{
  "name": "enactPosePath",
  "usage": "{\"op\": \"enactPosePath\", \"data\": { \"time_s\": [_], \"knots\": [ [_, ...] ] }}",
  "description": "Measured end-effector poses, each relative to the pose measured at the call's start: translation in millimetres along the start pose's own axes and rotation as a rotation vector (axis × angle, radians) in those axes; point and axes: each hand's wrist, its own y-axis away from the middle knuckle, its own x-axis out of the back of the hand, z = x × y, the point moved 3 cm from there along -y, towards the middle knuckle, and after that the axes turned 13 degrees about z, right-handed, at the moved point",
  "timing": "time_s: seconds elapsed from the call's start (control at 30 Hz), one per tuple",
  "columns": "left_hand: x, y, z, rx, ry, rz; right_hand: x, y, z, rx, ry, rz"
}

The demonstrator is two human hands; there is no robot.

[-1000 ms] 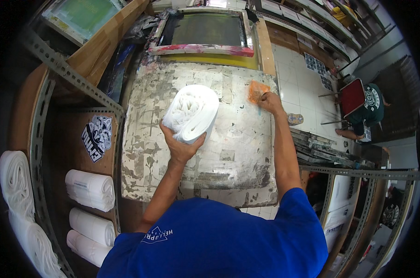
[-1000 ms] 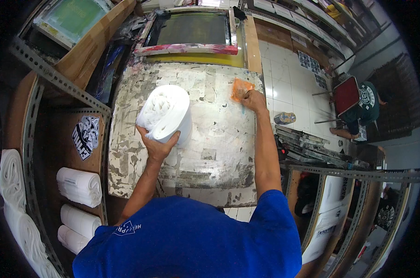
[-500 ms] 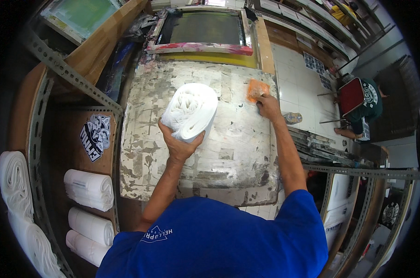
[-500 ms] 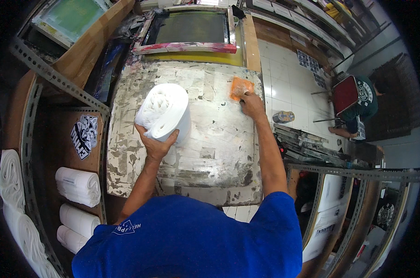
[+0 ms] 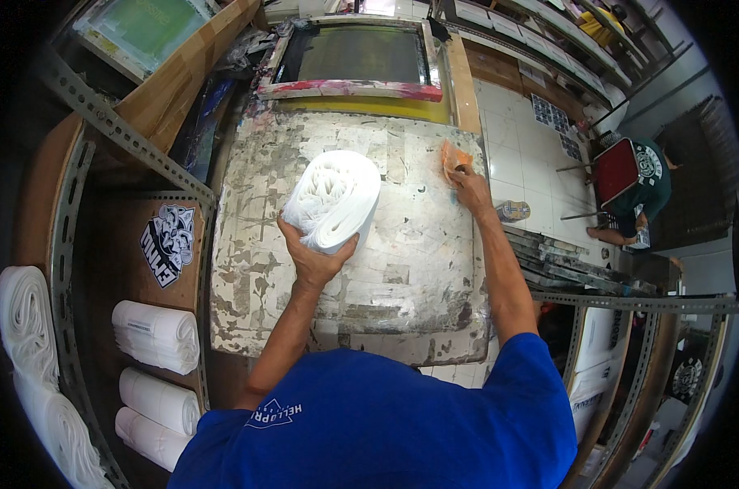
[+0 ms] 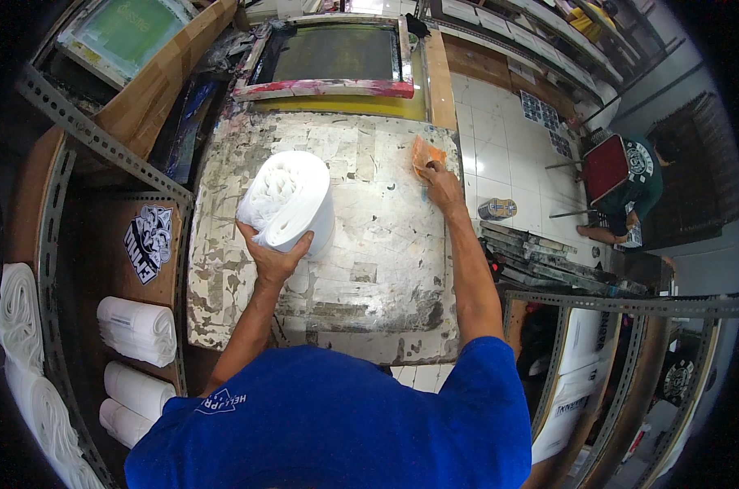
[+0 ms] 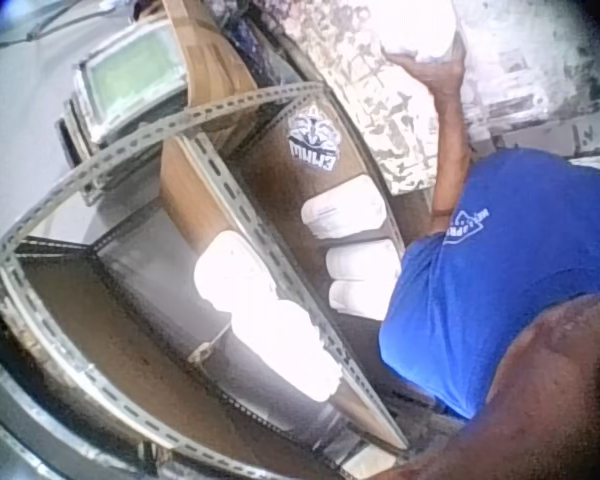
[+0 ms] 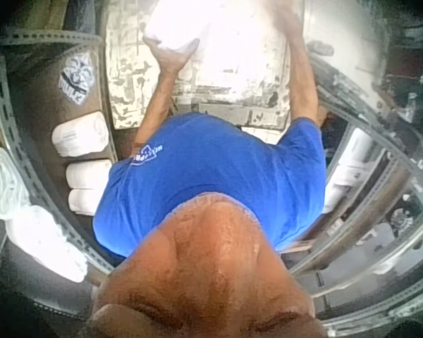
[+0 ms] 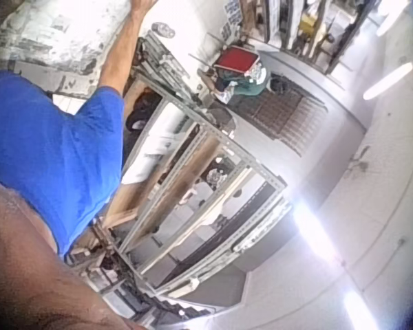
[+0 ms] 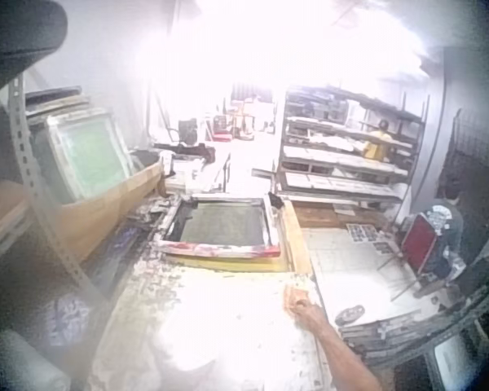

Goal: The person picks up a stack of printed plastic bags, folds them together, and rolls them into a bundle by hand.

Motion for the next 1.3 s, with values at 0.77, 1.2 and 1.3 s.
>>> {"op": "enactPosePath", "data": {
  "time_s": [0.77,1.2,1.3],
  "knots": [
    [0.8,1.6,-4.8,0.038,0.03,0.01,11.3,8.1,-18.9,-0.108,-0.169,0.146],
    [1.7,3.1,-11.2,0.004,0.014,0.028,30.2,14.4,-31.4,-0.207,-0.16,0.278],
    [3.0,3.8,-13.2,-0.015,-0.008,0.03,29.6,17.0,-33.4,-0.297,-0.233,0.245]
  ]
}}
